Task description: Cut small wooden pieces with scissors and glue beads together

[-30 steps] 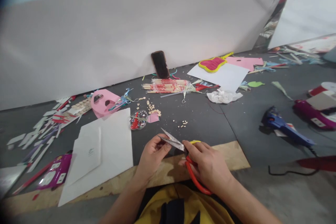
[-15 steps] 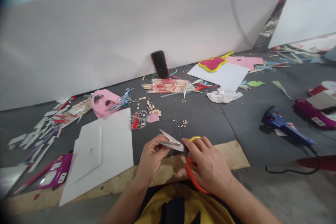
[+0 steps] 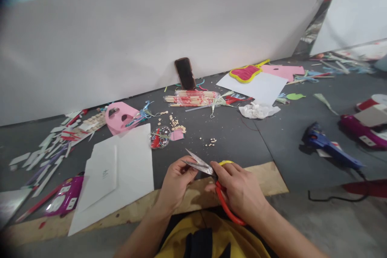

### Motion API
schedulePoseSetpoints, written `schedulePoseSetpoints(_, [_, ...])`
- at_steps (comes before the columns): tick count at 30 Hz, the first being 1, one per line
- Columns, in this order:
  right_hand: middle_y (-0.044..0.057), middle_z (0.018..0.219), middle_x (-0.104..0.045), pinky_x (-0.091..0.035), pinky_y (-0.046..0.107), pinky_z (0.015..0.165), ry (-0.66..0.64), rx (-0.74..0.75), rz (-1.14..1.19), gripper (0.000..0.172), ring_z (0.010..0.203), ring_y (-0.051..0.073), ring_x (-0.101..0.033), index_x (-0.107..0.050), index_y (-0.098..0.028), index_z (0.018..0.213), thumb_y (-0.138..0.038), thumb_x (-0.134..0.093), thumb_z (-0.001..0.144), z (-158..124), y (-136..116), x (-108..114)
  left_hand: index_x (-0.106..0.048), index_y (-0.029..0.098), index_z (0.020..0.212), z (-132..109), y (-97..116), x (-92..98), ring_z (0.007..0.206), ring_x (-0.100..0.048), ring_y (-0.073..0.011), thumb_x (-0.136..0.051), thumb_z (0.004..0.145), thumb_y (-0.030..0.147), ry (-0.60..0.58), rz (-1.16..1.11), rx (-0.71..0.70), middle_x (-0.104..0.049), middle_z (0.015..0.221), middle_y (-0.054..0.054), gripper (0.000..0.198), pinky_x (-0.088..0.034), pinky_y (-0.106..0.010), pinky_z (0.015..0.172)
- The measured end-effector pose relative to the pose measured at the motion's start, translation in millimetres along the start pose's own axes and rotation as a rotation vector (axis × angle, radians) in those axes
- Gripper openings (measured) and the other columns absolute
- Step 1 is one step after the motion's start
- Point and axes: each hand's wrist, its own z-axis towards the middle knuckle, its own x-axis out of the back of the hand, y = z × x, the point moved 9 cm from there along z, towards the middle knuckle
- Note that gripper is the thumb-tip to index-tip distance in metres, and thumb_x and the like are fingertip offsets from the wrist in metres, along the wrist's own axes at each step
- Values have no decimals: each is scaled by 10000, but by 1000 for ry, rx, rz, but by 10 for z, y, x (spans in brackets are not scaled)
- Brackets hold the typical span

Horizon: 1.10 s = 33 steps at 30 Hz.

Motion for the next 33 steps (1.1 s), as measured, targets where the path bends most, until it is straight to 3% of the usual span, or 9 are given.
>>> schedulePoseSetpoints(7, [112,897,-667,-516,335,628,9,-24,-13,365,796,239,-638,-560,-133,1187,-347,-440,916,10,5,11,-628,150,735,4,-2,23,555,-441,-91,-642,767,277,27,45,-16,-553,626,17,132,-339,-196,517])
schedulePoseSetpoints(13, [109,925,-631,-509,347,650,-45,-57,30,472,842,250,-593,-503,-143,1255,-367,-535,842,14,9,-6,-641,155,725,13,41,38,594,-496,-114,-638,759,274,33,70,-45,-604,685,-5,125,-357,-209,536])
schedulePoseSetpoints(18, [129,967,-614,-501,381,705,-70,-53,38,543,887,268,-548,-486,-113,1267,-378,-589,805,25,1,0,-653,151,717,0,80,5,511,-404,-90,-612,768,276,-9,126,-3,-532,575,22,141,-305,-211,506])
schedulePoseSetpoints(25, [111,908,-640,-498,355,687,-18,-11,12,409,834,247,-582,-525,-129,1217,-357,-508,878,31,-18,28,-624,143,727,-1,-25,-20,451,-281,-67,-630,761,322,-56,51,80,-372,476,72,182,-219,-205,447])
schedulePoseSetpoints(30, [104,873,-668,-496,328,640,-13,-3,5,344,792,234,-617,-567,-149,1170,-344,-456,909,23,-8,32,-625,141,726,-8,-62,-51,448,-290,-65,-637,766,371,-62,17,80,-382,482,65,234,-219,-202,439])
schedulePoseSetpoints(33, [97,845,-672,-493,328,619,-18,-18,-22,307,773,236,-625,-592,-148,1111,-322,-431,915,31,8,32,-626,146,751,-20,-46,-58,468,-362,-73,-626,777,363,-51,23,72,-460,515,48,219,-284,-196,464])
